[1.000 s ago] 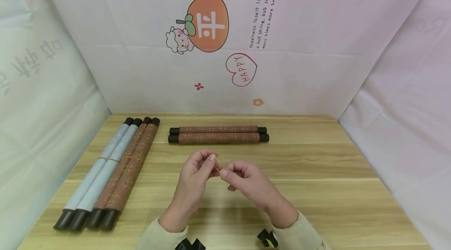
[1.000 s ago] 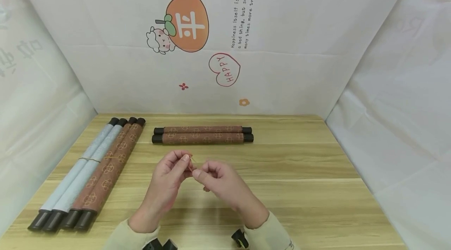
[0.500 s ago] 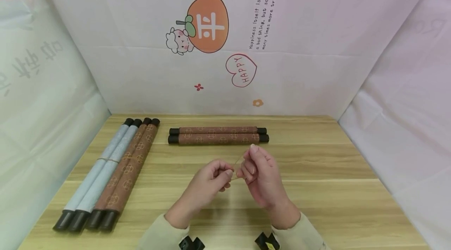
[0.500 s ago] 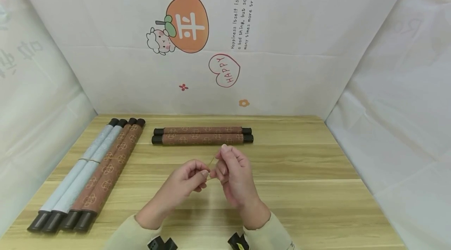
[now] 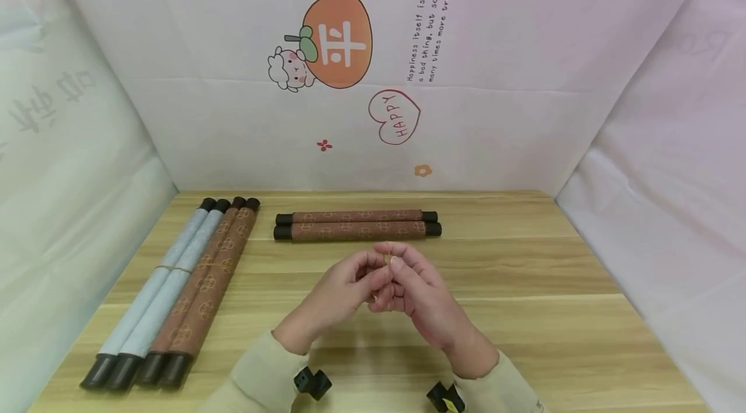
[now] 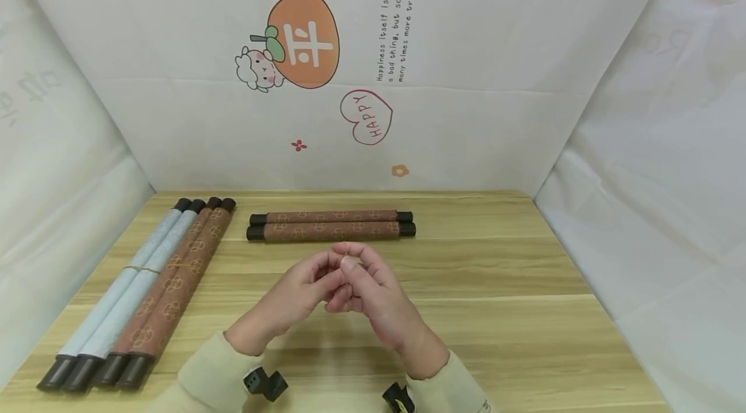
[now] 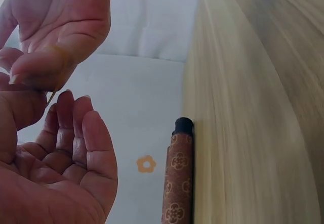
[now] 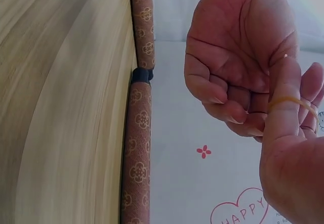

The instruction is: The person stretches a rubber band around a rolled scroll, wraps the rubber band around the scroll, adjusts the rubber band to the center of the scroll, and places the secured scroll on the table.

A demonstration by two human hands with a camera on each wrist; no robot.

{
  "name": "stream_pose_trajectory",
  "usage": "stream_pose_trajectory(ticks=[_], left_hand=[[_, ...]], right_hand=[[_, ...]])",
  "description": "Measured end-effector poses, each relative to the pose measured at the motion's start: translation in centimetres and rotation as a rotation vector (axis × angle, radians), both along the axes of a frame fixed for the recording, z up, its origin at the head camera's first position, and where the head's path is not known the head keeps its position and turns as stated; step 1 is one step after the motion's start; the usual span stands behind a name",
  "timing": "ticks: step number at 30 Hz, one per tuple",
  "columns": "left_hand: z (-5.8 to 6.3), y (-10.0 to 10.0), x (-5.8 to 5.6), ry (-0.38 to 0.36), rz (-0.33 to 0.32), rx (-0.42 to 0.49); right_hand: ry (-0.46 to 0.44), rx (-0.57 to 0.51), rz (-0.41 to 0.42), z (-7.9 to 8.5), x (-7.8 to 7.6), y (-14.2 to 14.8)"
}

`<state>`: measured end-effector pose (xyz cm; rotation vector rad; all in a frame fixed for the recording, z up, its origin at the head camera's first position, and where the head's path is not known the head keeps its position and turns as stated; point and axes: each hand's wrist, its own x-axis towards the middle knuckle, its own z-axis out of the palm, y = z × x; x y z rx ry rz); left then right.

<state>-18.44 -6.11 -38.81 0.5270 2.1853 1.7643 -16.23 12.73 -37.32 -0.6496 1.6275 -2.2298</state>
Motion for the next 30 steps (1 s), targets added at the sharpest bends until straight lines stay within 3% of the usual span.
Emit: stream_pose_trajectory(ticks=[8,13,18,25,30], left_hand=[[0.6,-0.9,-1.8,0.133,0.046,-0.186],[0.7,-1.9,-4.0,0.223,0.087,-0.302],[0.4,-2.5,-6.4,0.304,0.124,-0.503],[-0.4,-2.9,-9.2,0.400,0.091,-0.723],[-1.0,-2.8,-10.9,0.401,0.066,-0.841]], right_hand=[[0.028,0.160,-0.060,-0.2,-0.1,0.7],[-0.017,0.214,-0.080,-0.5,-0.1,0.8],[-0.032,0.244,-0.075,-0.7,-0.1,0.8],[-0.040,0.276,-0.066,-0.8,0.0,0.6],[-0.050,0.290,-0.053,-0.9,0.1,0.5]])
